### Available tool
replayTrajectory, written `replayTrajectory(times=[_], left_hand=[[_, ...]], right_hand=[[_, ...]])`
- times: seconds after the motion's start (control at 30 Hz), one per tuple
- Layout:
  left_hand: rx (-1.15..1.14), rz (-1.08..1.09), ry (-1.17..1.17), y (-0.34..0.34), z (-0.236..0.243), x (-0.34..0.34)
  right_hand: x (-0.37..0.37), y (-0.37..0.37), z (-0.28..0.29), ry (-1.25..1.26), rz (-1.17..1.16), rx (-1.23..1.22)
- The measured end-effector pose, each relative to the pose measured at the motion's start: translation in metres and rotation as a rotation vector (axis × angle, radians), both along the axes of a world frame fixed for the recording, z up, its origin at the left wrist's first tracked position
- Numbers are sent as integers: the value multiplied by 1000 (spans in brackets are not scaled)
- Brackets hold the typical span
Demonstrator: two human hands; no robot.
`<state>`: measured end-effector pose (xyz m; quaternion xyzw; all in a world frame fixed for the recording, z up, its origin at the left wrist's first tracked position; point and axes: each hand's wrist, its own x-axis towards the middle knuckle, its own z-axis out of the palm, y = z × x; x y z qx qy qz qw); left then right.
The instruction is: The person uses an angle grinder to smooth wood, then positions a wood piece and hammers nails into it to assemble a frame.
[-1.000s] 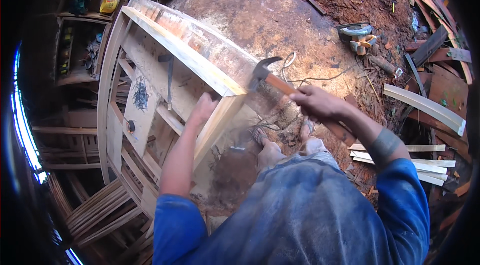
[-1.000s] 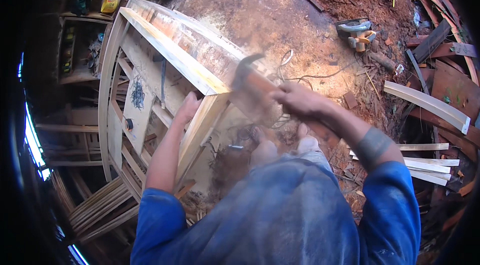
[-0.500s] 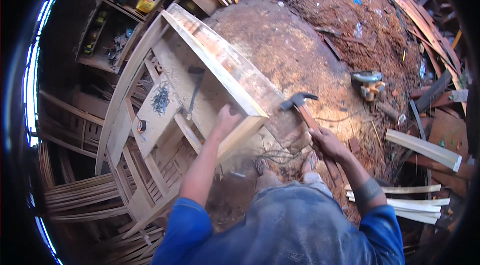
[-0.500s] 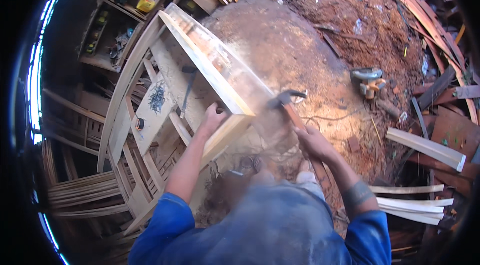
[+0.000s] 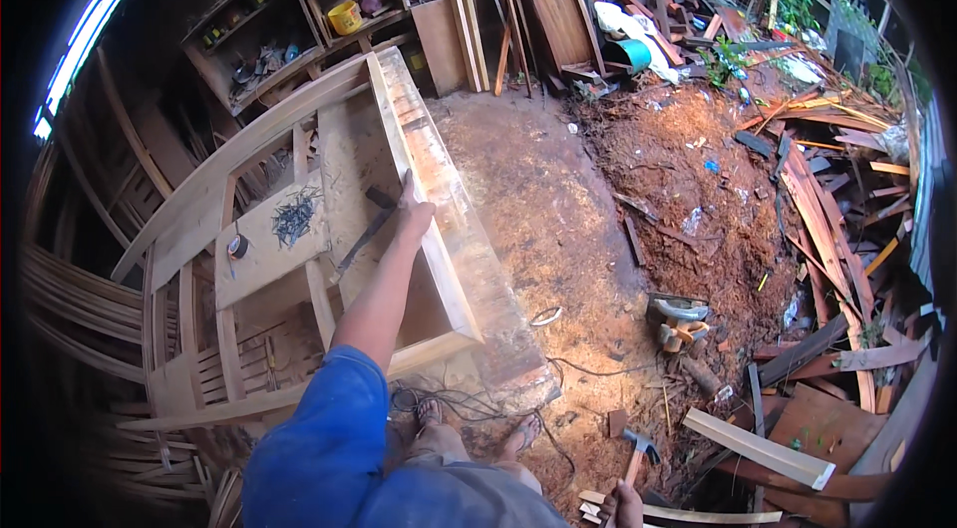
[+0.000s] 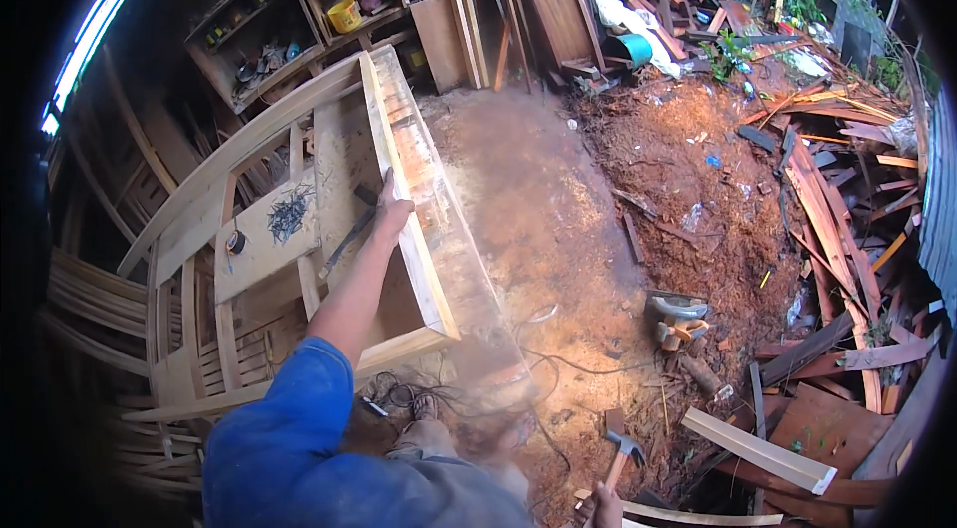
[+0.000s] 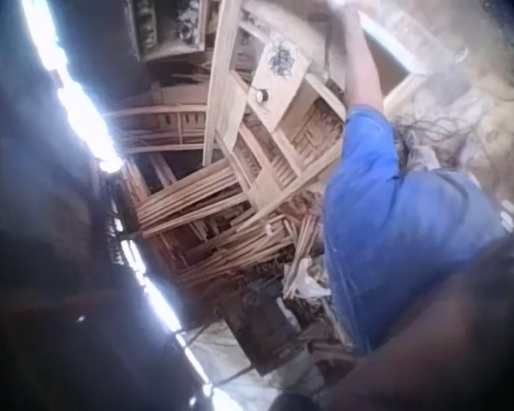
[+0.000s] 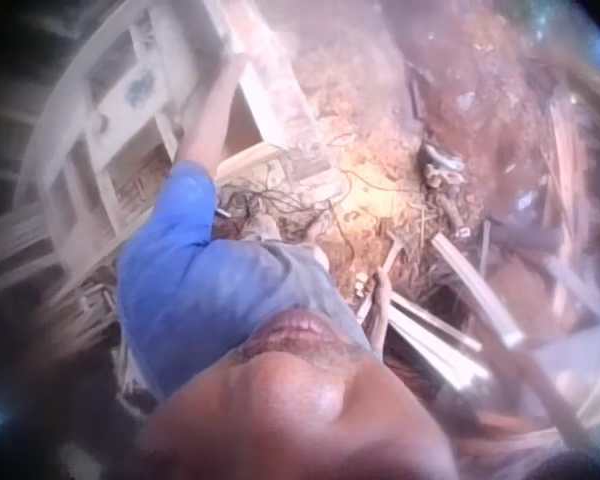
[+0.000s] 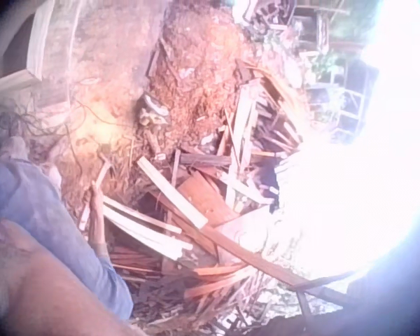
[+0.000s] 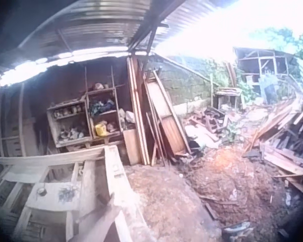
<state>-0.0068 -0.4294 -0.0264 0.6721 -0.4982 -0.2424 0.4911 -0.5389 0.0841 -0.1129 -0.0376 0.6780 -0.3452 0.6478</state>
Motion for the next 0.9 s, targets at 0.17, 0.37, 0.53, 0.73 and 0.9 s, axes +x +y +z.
replayTrajectory(times=[0.17,0.37,0.53,0.73,0.9], left_hand=[[72,45,103,20,10,-24],[11,54,147,-23,-11,-80],[-4,80,-109,-71,-62,-54],[133,-285,8,26,14,-30],[114,-613,296,240,102,88]], right_hand=[[0,-7,29,-165,-99,171],[-6,-56,35,-179,-78,50],[48,-117,109,-43,178,-238],[134,-182,219,477,527,-675],[248,-221,263,129,769,-662]])
